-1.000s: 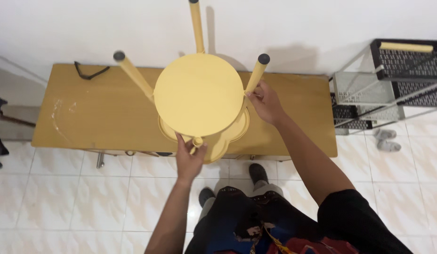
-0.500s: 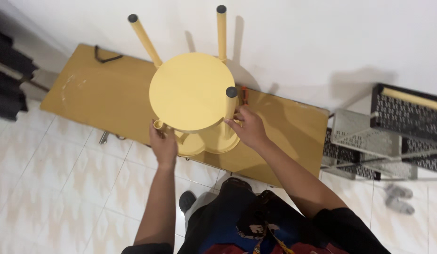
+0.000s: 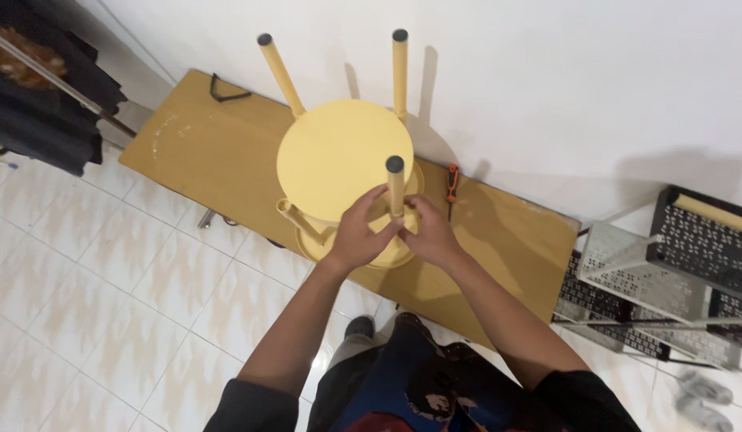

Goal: The person disassembles a yellow plastic stool by removing its legs one at a time and placing them on a nearby metal shelf. The stool is turned upside down on a wooden cabinet during the process.

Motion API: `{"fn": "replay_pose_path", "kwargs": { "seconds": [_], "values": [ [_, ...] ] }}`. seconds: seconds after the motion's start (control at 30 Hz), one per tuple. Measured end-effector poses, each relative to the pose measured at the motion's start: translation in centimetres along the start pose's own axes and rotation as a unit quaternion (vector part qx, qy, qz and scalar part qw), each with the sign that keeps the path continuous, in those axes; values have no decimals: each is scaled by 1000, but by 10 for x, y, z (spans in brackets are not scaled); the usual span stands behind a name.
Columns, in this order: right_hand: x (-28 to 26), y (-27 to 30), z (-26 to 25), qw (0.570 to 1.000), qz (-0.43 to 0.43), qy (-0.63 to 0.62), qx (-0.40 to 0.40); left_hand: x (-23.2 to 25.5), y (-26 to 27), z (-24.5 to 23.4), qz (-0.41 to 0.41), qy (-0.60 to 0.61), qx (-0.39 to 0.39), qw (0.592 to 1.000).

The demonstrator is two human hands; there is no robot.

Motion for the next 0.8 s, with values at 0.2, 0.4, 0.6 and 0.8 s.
{"fn": "replay_pose_path", "kwargs": {
  "seconds": [0.2,0.4,0.6,0.8],
  "values": [
    [-25,-29,2,997,-54,17,44,-24,-50,24,-88,290,-68,951],
    [-1,-48,24,993,33,-107,-45,-32,-72,47,-53,282,-149,946],
    [52,-33,46,986,80,-143,-35,-24,-71,48,-56,226,-60,971],
    [81,-35,50,984,101,-125,-83,-2,-60,53,-125,137,179,966]
  ]
}}
Point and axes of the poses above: each hand's wrist, its own y-axis away from the middle knuckle, its own z-axis out of the palm, x = y × z, the point moved 5 cm from there along -y, towards the middle knuckle, and after that the axes turned 10 degrees about -y, right-handed, at the moved point
